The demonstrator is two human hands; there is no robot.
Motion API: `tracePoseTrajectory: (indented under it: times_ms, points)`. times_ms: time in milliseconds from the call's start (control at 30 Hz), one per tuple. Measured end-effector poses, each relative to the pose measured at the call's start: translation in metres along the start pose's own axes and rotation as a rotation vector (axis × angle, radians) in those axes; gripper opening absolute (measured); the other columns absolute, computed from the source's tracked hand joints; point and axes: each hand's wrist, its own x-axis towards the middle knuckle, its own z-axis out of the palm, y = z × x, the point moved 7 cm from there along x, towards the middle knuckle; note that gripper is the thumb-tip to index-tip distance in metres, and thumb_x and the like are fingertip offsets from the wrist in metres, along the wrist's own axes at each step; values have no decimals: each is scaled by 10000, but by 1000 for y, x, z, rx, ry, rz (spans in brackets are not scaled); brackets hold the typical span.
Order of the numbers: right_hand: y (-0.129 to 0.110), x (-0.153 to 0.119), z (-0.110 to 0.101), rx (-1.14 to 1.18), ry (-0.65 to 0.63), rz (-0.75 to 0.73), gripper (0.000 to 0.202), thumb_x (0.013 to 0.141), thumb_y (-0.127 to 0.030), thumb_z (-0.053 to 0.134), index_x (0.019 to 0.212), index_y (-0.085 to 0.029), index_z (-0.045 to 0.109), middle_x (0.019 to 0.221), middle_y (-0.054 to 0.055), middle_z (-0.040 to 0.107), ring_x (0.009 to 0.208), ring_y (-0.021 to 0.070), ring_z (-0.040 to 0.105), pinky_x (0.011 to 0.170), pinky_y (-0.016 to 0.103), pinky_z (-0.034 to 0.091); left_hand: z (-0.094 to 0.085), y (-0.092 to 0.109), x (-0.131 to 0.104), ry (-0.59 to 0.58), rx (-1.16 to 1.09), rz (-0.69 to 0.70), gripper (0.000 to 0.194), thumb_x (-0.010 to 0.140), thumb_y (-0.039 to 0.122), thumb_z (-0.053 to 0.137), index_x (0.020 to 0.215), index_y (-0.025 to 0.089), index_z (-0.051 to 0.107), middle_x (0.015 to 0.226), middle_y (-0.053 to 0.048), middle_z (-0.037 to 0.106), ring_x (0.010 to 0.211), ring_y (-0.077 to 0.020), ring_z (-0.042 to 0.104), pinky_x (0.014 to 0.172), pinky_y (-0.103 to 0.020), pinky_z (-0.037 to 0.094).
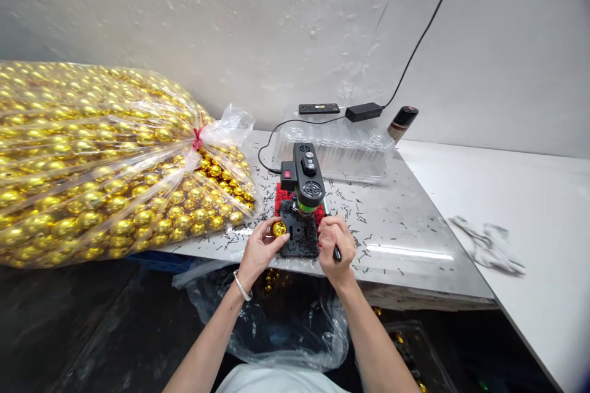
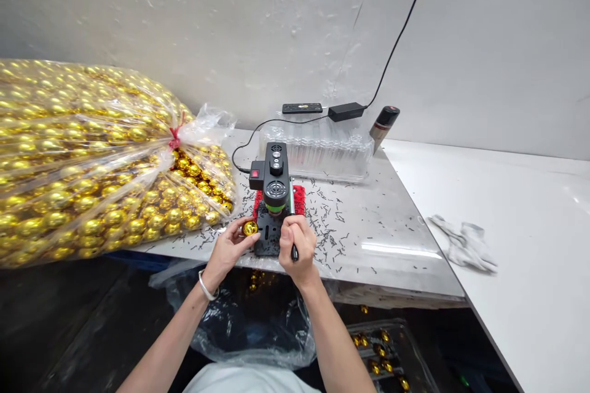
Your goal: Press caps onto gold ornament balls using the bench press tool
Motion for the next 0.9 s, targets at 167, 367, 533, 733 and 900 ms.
tracePoseTrajectory:
  times_ms: [167, 367, 533, 733, 900]
  points:
    - [0, 0, 0, 2, -10, -1, 259, 865, -45, 383, 661, -199, 425, 700, 8, 483, 655, 117, 488, 573, 259, 391, -5, -2, -2, 26, 72, 30, 448, 678, 391, 750, 1067, 180, 685, 918, -53, 671, 802, -169, 605, 713, -267, 495]
    - [-1, 1, 0, -5, -2, -5, 275, 872, -49, 380, 644, -202, 407, 691, 7, 483, 662, 120, 489, 577, 263, 390, -2, -13, -7, -18, -64, -74, 492, 678, 397, 755, 1103, 170, 653, 900, -39, 658, 738, -139, 578, 676, -250, 471]
    - [0, 0, 0, -1, -7, -20, 261, 879, -57, 380, 666, -201, 423, 682, 3, 476, 669, 124, 486, 587, 266, 396, 1, -18, -10, -42, -128, -109, 509, 657, 392, 773, 1096, 172, 636, 894, -29, 644, 750, -140, 584, 697, -254, 465]
    - [-1, 1, -1, 21, 14, -15, 250, 898, -92, 388, 686, -202, 460, 656, -4, 486, 708, 134, 526, 623, 271, 436, 0, -5, -17, -11, 90, 52, 395, 682, 352, 753, 1036, 198, 674, 969, -49, 602, 763, -150, 569, 677, -259, 460]
    - [7, -1, -7, 150, 72, 168, 332, 847, -263, 597, 1162, -223, 503, 1150, 106, 572, 702, 120, 590, 590, 278, 508, 3, 4, -25, 5, 126, 77, 407, 657, 347, 769, 1024, 195, 683, 915, -38, 598, 770, -160, 561, 699, -270, 455]
